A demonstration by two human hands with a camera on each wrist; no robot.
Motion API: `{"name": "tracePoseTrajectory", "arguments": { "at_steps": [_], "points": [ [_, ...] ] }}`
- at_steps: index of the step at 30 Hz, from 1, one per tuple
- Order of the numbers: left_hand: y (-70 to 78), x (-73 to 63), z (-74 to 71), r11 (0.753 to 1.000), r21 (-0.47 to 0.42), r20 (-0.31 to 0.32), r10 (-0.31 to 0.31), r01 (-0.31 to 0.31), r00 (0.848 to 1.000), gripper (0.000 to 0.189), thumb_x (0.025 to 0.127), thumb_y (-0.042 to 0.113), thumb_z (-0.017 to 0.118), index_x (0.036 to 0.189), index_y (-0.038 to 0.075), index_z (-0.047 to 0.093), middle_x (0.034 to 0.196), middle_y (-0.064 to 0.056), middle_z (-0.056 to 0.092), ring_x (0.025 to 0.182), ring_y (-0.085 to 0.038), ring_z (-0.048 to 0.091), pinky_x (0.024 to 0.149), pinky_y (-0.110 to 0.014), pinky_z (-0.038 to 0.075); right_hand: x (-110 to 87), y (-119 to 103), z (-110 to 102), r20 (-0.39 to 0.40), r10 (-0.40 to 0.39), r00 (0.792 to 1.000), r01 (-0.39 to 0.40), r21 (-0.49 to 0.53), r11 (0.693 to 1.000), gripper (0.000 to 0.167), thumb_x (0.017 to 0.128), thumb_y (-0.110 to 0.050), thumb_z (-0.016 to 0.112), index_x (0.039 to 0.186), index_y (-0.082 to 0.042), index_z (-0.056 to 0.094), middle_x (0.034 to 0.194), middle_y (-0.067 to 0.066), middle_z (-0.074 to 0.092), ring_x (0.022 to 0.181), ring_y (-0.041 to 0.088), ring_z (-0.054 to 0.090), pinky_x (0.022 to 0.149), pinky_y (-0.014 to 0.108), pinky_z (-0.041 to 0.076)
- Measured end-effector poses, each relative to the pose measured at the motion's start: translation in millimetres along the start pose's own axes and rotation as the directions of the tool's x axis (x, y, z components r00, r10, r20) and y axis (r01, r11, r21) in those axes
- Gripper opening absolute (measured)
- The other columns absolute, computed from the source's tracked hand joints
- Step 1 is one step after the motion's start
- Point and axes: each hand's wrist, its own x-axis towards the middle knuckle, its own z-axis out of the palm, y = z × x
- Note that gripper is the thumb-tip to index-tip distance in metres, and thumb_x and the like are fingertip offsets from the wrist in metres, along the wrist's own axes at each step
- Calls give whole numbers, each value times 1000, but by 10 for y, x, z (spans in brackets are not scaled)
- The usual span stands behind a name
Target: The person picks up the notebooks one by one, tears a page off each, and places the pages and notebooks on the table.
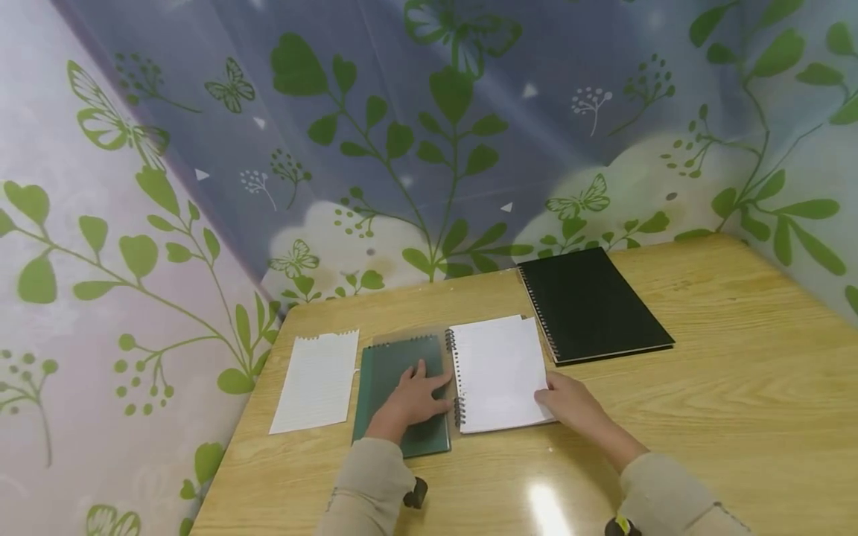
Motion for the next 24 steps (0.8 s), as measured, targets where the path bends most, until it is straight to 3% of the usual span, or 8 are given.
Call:
{"name": "tracePoseTrajectory", "arguments": {
  "at_steps": [8, 16, 24],
  "points": [
    [-17, -27, 39, 1000, 15, -13, 12, -12, 1000, 56, 87, 39, 60, 138, 29, 42, 154, -16, 13, 141, -39, 11, 105, -57, 28, 6, 54, 7, 40, 17, 999, -20, 53, 998, 13, 85, -14, 51, 80, -2, 49, 74, 7, 47, 70, 19, 44, 59, 27, 34],
    [-20, -14, 23, 1000, 9, -20, 15, -15, 1000, 55, 87, 40, 60, 138, 29, 42, 154, -16, 12, 141, -39, 11, 105, -57, 28, 9, 56, -10, 59, -23, 998, 21, 34, 999, 16, 87, -13, 50, 93, 1, 54, 78, 8, 49, 72, 20, 44, 59, 28, 35],
    [-21, 8, 3, 1000, 13, -13, 26, -26, 1000, 56, 86, 40, 60, 138, 28, 43, 154, -17, 13, 141, -39, 12, 105, -58, 28, -21, 79, -13, 68, -38, 997, 34, 58, 998, 9, 88, -11, 50, 86, -2, 48, 73, 5, 40, 68, 18, 41, 58, 28, 33]
  ]
}}
